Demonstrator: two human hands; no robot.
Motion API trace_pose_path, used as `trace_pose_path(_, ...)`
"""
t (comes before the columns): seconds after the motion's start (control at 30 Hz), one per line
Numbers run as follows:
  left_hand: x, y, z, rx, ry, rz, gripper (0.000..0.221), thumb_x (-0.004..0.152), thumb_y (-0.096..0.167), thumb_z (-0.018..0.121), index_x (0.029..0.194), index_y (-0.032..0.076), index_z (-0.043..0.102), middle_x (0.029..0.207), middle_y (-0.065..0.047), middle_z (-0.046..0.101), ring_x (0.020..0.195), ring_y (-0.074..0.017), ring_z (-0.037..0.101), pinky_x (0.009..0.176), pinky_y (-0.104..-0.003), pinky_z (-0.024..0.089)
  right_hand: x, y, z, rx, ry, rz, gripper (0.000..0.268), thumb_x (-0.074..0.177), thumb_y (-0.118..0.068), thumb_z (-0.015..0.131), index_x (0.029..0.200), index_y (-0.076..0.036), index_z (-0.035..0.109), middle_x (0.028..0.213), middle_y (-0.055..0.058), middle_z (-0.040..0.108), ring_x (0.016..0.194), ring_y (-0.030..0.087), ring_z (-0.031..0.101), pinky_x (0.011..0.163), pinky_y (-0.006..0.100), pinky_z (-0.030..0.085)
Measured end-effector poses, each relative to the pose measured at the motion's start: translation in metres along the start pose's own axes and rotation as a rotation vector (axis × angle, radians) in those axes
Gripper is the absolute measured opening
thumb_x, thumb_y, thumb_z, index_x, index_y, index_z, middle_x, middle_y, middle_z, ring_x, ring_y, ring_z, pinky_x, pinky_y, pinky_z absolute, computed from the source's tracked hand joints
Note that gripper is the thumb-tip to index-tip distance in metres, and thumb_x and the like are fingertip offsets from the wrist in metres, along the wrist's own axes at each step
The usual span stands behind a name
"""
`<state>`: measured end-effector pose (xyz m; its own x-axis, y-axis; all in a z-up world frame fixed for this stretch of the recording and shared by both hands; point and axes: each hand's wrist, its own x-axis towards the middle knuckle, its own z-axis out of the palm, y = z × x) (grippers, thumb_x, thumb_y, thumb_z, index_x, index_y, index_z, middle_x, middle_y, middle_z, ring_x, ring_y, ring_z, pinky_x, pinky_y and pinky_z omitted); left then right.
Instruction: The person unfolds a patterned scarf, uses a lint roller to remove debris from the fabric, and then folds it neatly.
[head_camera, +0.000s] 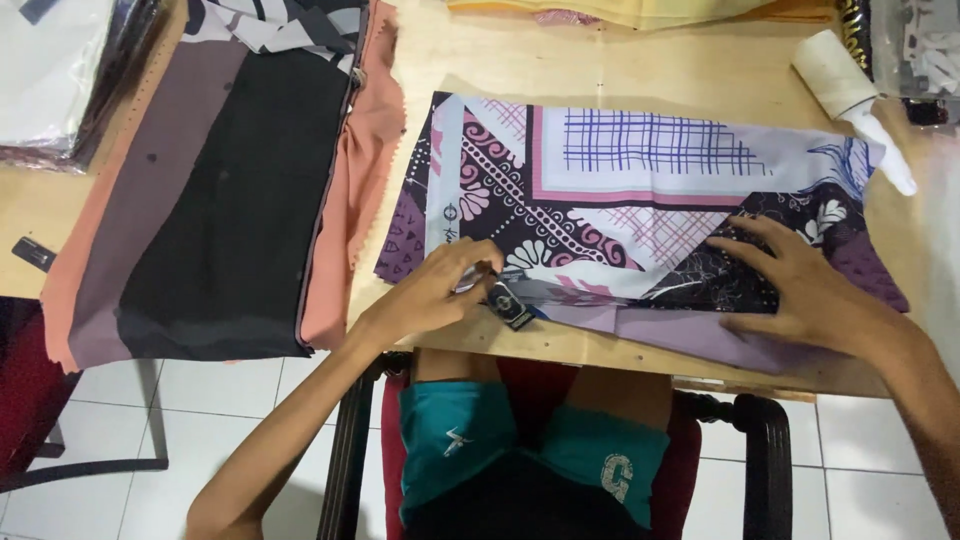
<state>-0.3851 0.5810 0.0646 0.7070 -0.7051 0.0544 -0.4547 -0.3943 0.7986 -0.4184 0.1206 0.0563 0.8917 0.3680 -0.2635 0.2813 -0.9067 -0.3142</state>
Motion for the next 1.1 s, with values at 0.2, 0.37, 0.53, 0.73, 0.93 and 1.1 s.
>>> trace_pose_path(0.2,0.020,0.001,0.003,-0.196,0.059,0.049,0.020,0.102,-0.003,0.048,0.112,0.012,0.055,0.093,-0.005,0.058,0.075,-0.0142,0.050,0.067,-0.030,0.037,-0.006,0.014,0.014,-0.148,0.214,-0.188,0.082,0.070,-0.043,0.080,0.146,-0.027,0.054,0.155,0.013,0.046,0.145,0.033,0.043,0.112,0.057,0.038)
trace_pose_path(0.37,0.025,0.012,-0.013,0.054,0.061,-0.206,0.045,0.105,0.041,0.035,0.138,0.011,0.047,0.138,-0.012,0.054,0.115,-0.0274,0.052,0.098,-0.048,0.042,0.003,-0.010,0.015,-0.234,0.236,-0.214,0.069,0.076,-0.035,0.071,0.143,-0.026,0.058,0.147,0.011,0.054,0.136,0.031,0.051,0.105,0.054,0.049)
trace_pose_path(0.53,0.018,-0.060,0.002,0.620,0.482,-0.277,0.052,0.103,0.037,0.059,0.134,-0.003,0.046,0.115,-0.024,0.052,0.091,-0.0380,0.051,0.070,-0.050,0.047,0.009,0.005,0.027,-0.407,0.226,-0.225,0.070,0.076,-0.033,0.070,0.145,-0.030,0.055,0.143,0.008,0.059,0.126,0.030,0.057,0.094,0.050,0.055)
trace_pose_path(0.73,0.039,-0.074,0.005,0.802,0.302,-0.386,0.074,0.102,0.028,0.062,0.165,0.026,0.022,0.102,-0.011,0.055,0.092,-0.0283,0.049,0.072,-0.042,0.049,0.015,-0.004,0.034,-0.635,0.392,-0.368,0.041,0.081,-0.029,0.073,0.121,-0.024,0.069,0.116,0.004,0.074,0.103,0.023,0.070,0.082,0.039,0.058)
trace_pose_path(0.93,0.055,-0.029,-0.022,-0.245,0.338,-0.371,0.019,0.107,0.019,0.053,0.103,0.014,0.035,0.086,-0.002,0.042,0.076,-0.0148,0.042,0.070,-0.037,0.041,0.012,-0.036,0.012,-0.452,0.200,-0.137,0.040,0.086,-0.038,0.061,0.122,-0.020,0.069,0.117,0.003,0.072,0.099,0.020,0.070,0.081,0.040,0.055)
trace_pose_path(1.1,0.088,0.023,-0.015,-0.872,0.474,0.019,0.041,0.102,-0.005,0.051,0.127,0.017,0.028,0.120,-0.019,0.052,0.116,-0.0344,0.070,0.091,-0.034,0.058,0.027,-0.137,-0.027,-0.054,0.360,-0.340,0.127,0.065,-0.077,0.072,0.158,-0.003,0.029,0.156,0.022,0.041,0.139,0.037,0.045,0.110,0.061,0.039)
